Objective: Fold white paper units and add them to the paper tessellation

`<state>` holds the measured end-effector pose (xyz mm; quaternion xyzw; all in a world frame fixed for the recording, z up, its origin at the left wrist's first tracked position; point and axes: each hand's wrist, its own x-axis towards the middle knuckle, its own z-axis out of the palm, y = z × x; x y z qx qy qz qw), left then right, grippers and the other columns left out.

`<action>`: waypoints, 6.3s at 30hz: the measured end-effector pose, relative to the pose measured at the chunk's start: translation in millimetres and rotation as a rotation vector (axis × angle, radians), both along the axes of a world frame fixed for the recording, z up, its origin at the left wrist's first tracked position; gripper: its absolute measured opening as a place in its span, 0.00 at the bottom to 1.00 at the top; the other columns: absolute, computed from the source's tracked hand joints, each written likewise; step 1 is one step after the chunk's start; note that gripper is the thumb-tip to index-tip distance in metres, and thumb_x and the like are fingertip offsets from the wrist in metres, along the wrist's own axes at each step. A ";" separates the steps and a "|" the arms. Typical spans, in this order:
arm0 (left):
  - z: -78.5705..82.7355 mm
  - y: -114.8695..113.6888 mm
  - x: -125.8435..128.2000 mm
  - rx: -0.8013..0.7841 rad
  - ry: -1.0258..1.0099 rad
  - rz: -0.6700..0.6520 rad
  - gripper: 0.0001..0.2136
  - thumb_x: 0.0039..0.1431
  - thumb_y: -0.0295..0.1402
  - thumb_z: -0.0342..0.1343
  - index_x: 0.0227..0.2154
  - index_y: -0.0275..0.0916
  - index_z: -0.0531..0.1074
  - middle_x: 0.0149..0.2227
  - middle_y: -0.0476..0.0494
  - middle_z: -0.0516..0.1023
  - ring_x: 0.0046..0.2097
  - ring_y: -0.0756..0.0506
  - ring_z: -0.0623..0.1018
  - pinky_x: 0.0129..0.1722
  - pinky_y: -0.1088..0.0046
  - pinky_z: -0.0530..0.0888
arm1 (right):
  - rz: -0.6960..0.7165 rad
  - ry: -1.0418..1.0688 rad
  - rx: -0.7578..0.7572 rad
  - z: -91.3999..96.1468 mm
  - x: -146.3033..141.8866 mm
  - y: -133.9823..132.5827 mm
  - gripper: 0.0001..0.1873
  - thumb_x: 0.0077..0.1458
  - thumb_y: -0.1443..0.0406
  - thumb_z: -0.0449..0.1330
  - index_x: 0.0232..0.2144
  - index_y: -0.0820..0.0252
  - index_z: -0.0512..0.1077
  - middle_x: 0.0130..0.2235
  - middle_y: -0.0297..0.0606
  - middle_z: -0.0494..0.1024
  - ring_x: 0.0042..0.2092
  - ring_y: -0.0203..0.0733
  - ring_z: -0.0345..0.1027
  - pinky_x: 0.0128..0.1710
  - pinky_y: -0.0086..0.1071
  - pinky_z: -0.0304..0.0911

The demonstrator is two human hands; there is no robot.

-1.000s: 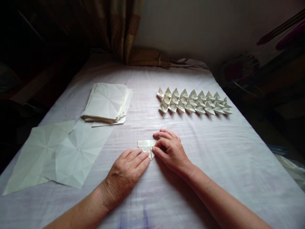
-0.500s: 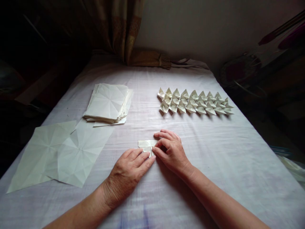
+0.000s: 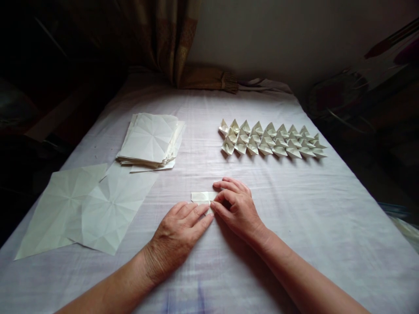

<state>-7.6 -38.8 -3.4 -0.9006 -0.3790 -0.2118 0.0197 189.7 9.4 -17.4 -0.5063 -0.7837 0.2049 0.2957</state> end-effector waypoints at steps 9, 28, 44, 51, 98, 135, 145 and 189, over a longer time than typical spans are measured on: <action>1.9 1.2 -0.1 -0.004 0.006 -0.023 0.15 0.69 0.27 0.42 0.49 0.35 0.73 0.49 0.42 0.79 0.47 0.43 0.74 0.49 0.63 0.71 | -0.006 0.000 0.006 -0.4 -0.5 -0.6 0.05 0.52 0.65 0.63 0.25 0.54 0.72 0.48 0.39 0.79 0.58 0.54 0.64 0.58 0.55 0.51; 2.5 1.2 0.6 0.019 0.047 -0.015 0.13 0.67 0.26 0.45 0.49 0.35 0.73 0.48 0.41 0.79 0.47 0.44 0.74 0.50 0.64 0.71 | -0.008 -0.004 0.016 -2.5 -1.4 -0.5 0.04 0.53 0.65 0.62 0.26 0.53 0.72 0.47 0.39 0.79 0.57 0.54 0.64 0.58 0.56 0.52; 4.6 -1.2 1.5 0.024 0.099 -0.005 0.13 0.67 0.25 0.46 0.48 0.37 0.72 0.50 0.42 0.78 0.47 0.43 0.75 0.50 0.61 0.71 | -0.131 -0.168 0.087 -7.1 11.2 -4.5 0.16 0.53 0.61 0.61 0.45 0.56 0.70 0.58 0.48 0.70 0.64 0.61 0.54 0.59 0.58 0.51; 3.9 -1.3 1.6 0.031 0.113 -0.019 0.13 0.65 0.24 0.47 0.48 0.37 0.73 0.51 0.41 0.78 0.47 0.42 0.75 0.49 0.61 0.72 | -0.190 -0.207 0.078 -7.7 14.6 -1.3 0.15 0.55 0.62 0.58 0.45 0.58 0.71 0.58 0.49 0.69 0.64 0.61 0.53 0.60 0.58 0.49; 2.6 4.7 -0.3 0.044 0.050 -0.073 0.11 0.64 0.27 0.48 0.44 0.39 0.74 0.46 0.44 0.79 0.53 0.40 0.74 0.57 0.56 0.68 | -0.063 -0.168 0.095 -0.5 14.1 -10.9 0.08 0.57 0.66 0.57 0.39 0.57 0.73 0.56 0.44 0.73 0.62 0.56 0.58 0.60 0.56 0.49; 15.9 25.3 7.8 0.232 0.070 -0.146 0.10 0.66 0.21 0.45 0.39 0.36 0.71 0.34 0.46 0.81 0.35 0.49 0.79 0.42 0.70 0.72 | 0.073 -0.054 0.067 2.2 35.4 -5.8 0.24 0.48 0.72 0.59 0.49 0.55 0.73 0.55 0.43 0.75 0.60 0.51 0.62 0.59 0.52 0.54; 3.9 30.1 -26.5 0.142 -0.132 -0.173 0.11 0.65 0.23 0.48 0.43 0.40 0.72 0.41 0.44 0.82 0.43 0.50 0.80 0.51 0.67 0.74 | 0.294 -0.239 0.219 12.0 27.3 -12.9 0.17 0.58 0.66 0.58 0.50 0.54 0.73 0.53 0.44 0.76 0.55 0.48 0.67 0.57 0.47 0.57; 7.5 13.0 -0.6 -0.105 -0.042 0.060 0.15 0.65 0.37 0.52 0.52 0.40 0.71 0.44 0.44 0.80 0.46 0.43 0.76 0.47 0.65 0.69 | 0.334 -0.063 0.084 13.0 35.9 -11.6 0.15 0.56 0.65 0.61 0.47 0.55 0.73 0.47 0.41 0.77 0.48 0.46 0.68 0.49 0.43 0.62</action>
